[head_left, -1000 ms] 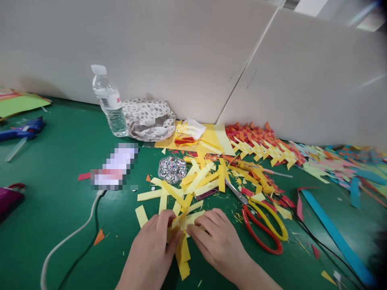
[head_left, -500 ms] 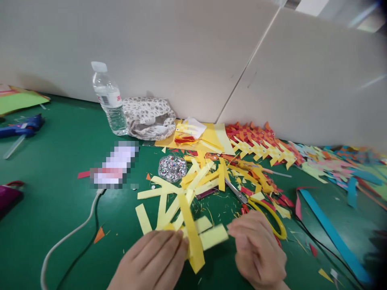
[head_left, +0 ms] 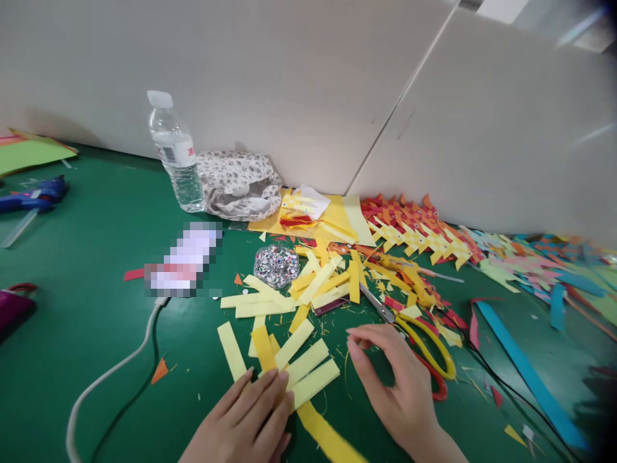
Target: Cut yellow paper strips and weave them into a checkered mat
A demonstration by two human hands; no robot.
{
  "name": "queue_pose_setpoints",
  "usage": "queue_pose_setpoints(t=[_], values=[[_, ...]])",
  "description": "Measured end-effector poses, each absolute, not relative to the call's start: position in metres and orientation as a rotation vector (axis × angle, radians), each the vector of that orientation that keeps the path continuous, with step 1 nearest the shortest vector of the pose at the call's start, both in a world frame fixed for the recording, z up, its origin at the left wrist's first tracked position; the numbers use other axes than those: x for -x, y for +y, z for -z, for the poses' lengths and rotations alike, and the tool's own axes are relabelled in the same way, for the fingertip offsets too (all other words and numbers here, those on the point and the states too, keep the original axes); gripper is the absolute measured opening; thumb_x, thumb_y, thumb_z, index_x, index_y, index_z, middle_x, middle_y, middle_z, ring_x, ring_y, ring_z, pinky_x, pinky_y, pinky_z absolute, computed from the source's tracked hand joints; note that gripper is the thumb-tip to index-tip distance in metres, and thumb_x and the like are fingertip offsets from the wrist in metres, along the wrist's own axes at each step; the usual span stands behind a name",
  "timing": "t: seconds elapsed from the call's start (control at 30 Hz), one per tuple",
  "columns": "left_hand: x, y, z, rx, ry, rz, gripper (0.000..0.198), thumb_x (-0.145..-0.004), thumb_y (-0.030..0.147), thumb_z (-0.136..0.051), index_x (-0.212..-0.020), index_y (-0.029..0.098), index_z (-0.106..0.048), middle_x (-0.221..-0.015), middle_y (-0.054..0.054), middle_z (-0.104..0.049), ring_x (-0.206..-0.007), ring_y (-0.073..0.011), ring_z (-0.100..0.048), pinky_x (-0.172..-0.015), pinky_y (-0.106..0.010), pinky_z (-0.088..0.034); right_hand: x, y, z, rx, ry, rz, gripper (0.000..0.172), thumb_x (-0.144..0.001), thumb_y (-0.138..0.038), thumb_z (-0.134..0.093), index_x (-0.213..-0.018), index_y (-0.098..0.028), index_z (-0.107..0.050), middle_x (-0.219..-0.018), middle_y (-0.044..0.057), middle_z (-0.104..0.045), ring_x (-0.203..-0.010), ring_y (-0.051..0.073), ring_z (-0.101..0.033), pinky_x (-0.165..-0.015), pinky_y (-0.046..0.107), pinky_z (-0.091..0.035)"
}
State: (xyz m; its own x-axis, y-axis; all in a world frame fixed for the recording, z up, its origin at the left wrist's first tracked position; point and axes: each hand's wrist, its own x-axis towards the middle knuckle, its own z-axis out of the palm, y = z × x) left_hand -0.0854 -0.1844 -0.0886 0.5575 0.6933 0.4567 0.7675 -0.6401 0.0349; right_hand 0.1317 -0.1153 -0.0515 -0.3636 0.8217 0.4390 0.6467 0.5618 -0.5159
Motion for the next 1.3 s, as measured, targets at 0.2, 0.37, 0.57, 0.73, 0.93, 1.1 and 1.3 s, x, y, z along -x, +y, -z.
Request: queue_pose_setpoints(t=[0.2, 0.37, 0.57, 0.73, 0.93, 1.1, 1.3], values=[[0.088, -0.184, 0.093, 2.694, -1.263, 0.592, 0.028, -0.086, 0.021, -0.041, -0.108, 0.023, -0.057, -0.114, 0.000, -0.061, -0.102, -0.0169, -0.057, -0.082, -0.024, -0.050, -0.131, -0.112, 0.050, 1.345, -2.562, -0.469, 0.012, -0.078, -0.032, -0.057, -0.079, -0.021, -0.053, -0.078, 0.003, -0.054, -0.075, 0.020, -0.051, -0.065, 0.033, -0.043], [0.085, -0.173, 0.088, 2.695, -1.333, 0.648, 0.032, -0.084, 0.014, -0.037, -0.105, 0.021, -0.059, -0.111, -0.003, -0.063, -0.104, -0.0208, -0.056, -0.081, -0.031, -0.052, -0.123, -0.116, 0.056, 1.373, -2.526, -0.286, 0.014, -0.082, -0.032, -0.050, -0.075, -0.020, -0.050, -0.074, 0.002, -0.052, -0.072, 0.018, -0.049, -0.064, 0.030, -0.039], [0.080, -0.168, 0.087, 2.675, -1.383, 0.684, 0.034, -0.083, 0.012, -0.034, -0.103, 0.019, -0.061, -0.109, -0.005, -0.064, -0.103, -0.0232, -0.056, -0.080, -0.034, -0.053, -0.116, -0.116, 0.068, 1.424, -2.611, -0.027, 0.030, -0.083, -0.042, -0.045, -0.064, -0.019, -0.046, -0.063, 0.001, -0.049, -0.063, 0.016, -0.046, -0.057, 0.027, -0.033], [0.079, -0.167, 0.085, 2.690, -1.393, 0.637, 0.028, -0.084, 0.019, -0.039, -0.103, 0.019, -0.060, -0.109, -0.005, -0.063, -0.103, -0.0240, -0.056, -0.080, -0.035, -0.053, -0.147, -0.098, 0.062, 1.656, -2.457, 0.478, 0.025, -0.087, -0.033, -0.040, -0.069, -0.017, -0.050, -0.067, 0.005, -0.052, -0.067, 0.020, -0.049, -0.061, 0.032, -0.034], [0.079, -0.166, 0.082, 2.672, -1.413, 0.655, 0.034, -0.086, 0.013, -0.031, -0.106, 0.019, -0.058, -0.109, -0.006, -0.063, -0.100, -0.0217, -0.058, -0.077, -0.032, -0.054, -0.140, -0.103, 0.056, 1.468, -2.533, -0.106, 0.013, -0.085, -0.032, -0.045, -0.085, -0.021, -0.051, -0.081, 0.003, -0.054, -0.079, 0.019, -0.051, -0.067, 0.030, -0.039], [0.084, -0.169, 0.081, 2.635, -1.403, 0.689, 0.039, -0.089, 0.015, -0.023, -0.102, 0.018, -0.060, -0.103, -0.007, -0.065, -0.093, -0.0196, -0.061, -0.072, -0.028, -0.055, -0.126, -0.101, 0.053, 1.526, -2.604, -0.384, 0.012, -0.081, -0.030, -0.053, -0.076, -0.021, -0.048, -0.079, 0.001, -0.052, -0.077, 0.019, -0.048, -0.066, 0.032, -0.040], [0.089, -0.177, 0.091, 2.641, -1.423, 0.760, 0.041, -0.091, 0.022, -0.021, -0.098, 0.019, -0.062, -0.095, -0.004, -0.068, -0.089, -0.0183, -0.062, -0.073, -0.027, -0.054, -0.124, -0.099, 0.044, 1.454, -2.636, -0.373, 0.014, -0.079, -0.025, -0.056, -0.069, -0.021, -0.047, -0.073, -0.001, -0.052, -0.072, 0.017, -0.049, -0.062, 0.030, -0.040]])
